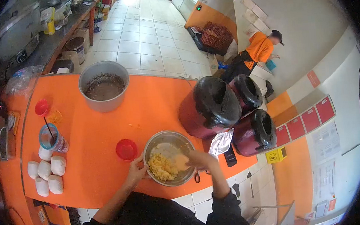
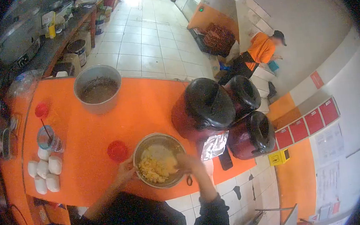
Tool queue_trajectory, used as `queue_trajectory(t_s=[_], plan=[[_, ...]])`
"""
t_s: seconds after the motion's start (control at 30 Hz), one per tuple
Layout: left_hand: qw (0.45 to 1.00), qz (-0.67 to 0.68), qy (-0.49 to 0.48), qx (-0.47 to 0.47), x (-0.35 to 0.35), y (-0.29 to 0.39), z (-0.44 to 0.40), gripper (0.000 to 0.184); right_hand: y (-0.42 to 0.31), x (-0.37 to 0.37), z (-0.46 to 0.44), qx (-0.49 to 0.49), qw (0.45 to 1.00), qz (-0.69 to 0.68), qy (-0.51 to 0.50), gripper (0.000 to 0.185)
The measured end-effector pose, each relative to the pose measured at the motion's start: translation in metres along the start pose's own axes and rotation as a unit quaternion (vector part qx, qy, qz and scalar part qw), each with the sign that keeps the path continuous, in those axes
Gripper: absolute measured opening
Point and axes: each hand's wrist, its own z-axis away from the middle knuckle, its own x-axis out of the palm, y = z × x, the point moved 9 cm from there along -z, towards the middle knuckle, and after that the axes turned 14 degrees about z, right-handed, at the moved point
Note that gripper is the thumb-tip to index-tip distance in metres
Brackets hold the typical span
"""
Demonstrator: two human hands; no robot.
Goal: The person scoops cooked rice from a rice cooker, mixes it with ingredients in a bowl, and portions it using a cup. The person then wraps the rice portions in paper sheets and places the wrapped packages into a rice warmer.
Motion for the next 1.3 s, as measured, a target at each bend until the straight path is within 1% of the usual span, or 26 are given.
queue_trajectory(t_s=[0.03,0.07,0.1,0.13,0.2,0.23,0.3,0.33,0.4,0.43,0.5,0.53,0.63,0.67,0.73,0.77,0.83,0.87,0.93,0.97,1.03,1.1,1.13,1.2,1.27,1.3], plan=[[1.000,-0.007,0.001,0.019,-0.001,-0.001,-0.002,0.057,0.019,-0.008,0.000,0.007,0.999,-0.039,0.033,0.025],[0.999,-0.024,0.006,0.023,-0.001,-0.002,-0.003,0.056,0.023,0.001,0.001,0.042,0.988,-0.149,-0.014,0.023],[0.999,-0.041,0.010,0.028,-0.002,-0.003,-0.003,0.055,0.022,0.013,0.006,0.075,0.962,-0.257,-0.060,0.022],[0.998,-0.058,0.015,0.034,-0.002,-0.003,-0.004,0.054,0.017,0.025,0.010,0.101,0.969,-0.208,-0.086,0.020],[0.998,-0.049,0.028,0.011,-0.003,-0.008,-0.005,0.054,-0.013,0.035,0.026,0.146,0.972,-0.107,-0.148,0.019],[0.998,-0.045,0.035,-0.006,-0.003,-0.012,-0.003,0.053,-0.029,0.040,0.011,0.014,0.998,0.063,-0.026,0.017],[0.997,-0.053,0.056,0.004,0.005,-0.004,0.002,0.053,-0.067,0.047,0.015,-0.070,0.967,0.213,0.121,0.012],[0.996,-0.059,0.065,0.007,0.007,-0.003,0.004,0.052,-0.092,0.037,0.030,-0.019,0.969,0.198,0.144,0.010],[0.998,-0.038,0.036,0.021,0.006,-0.011,-0.002,0.052,-0.142,0.026,0.049,0.038,0.953,0.262,0.148,0.011],[0.999,-0.028,0.021,0.029,0.005,-0.013,-0.004,0.051,-0.158,0.037,0.041,0.011,0.949,0.282,0.138,0.012],[0.998,-0.059,0.007,0.026,0.005,-0.013,-0.002,0.050,-0.180,0.062,0.028,-0.040,0.940,0.320,0.115,0.013],[0.997,-0.073,0.000,0.026,0.005,-0.013,-0.001,0.050,-0.163,0.063,0.013,0.009,0.956,0.256,0.145,0.014],[1.000,-0.005,0.014,0.004,0.007,-0.014,0.004,0.051,-0.131,0.009,0.026,-0.039,0.974,0.149,0.166,0.017],[0.999,-0.019,0.009,0.025,0.005,-0.013,0.001,0.051,-0.124,0.007,0.029,-0.045,0.983,0.136,0.111,0.022],[0.997,-0.046,0.003,0.062,0.000,-0.018,-0.004,0.051,-0.142,0.024,0.035,-0.086,0.977,0.152,0.124,0.023],[0.999,-0.031,0.005,0.033,0.002,-0.017,-0.002,0.051,-0.149,0.030,0.037,-0.104,0.973,0.158,0.132,0.025],[1.000,-0.002,0.008,-0.024,0.010,-0.008,0.006,0.051,-0.103,0.039,0.009,-0.071,0.982,0.161,0.072,0.024],[1.000,-0.003,0.018,-0.024,0.008,-0.011,0.005,0.051,-0.081,0.036,0.000,-0.057,0.984,0.164,0.040,0.024],[0.999,-0.007,0.039,-0.024,0.001,-0.020,0.003,0.051,-0.073,-0.016,0.034,0.060,0.991,0.066,-0.098,0.024],[0.999,-0.007,0.036,-0.028,0.001,-0.019,0.002,0.051,-0.064,-0.042,0.038,0.051,0.994,0.091,-0.030,0.025],[0.999,-0.007,0.031,-0.038,0.002,-0.020,0.003,0.052,-0.042,-0.063,0.033,0.059,0.988,0.118,0.083,0.025],[1.000,0.008,0.021,-0.006,0.003,-0.019,0.002,0.050,0.012,-0.040,-0.005,0.092,0.973,0.121,0.175,0.025],[1.000,0.016,0.015,0.012,0.004,-0.018,0.002,0.049,0.008,-0.025,-0.014,0.058,0.955,0.104,0.273,0.022],[0.999,0.005,0.030,-0.008,0.005,-0.018,0.000,0.049,-0.027,0.031,-0.032,0.060,0.923,0.320,0.206,0.018],[0.999,-0.017,0.040,-0.016,0.005,-0.015,0.003,0.050,-0.086,0.009,-0.002,0.043,0.935,0.297,0.190,0.014],[0.999,-0.032,0.041,-0.010,0.006,-0.009,0.003,0.050,-0.091,-0.003,0.003,0.026,0.942,0.267,0.204,0.011]])
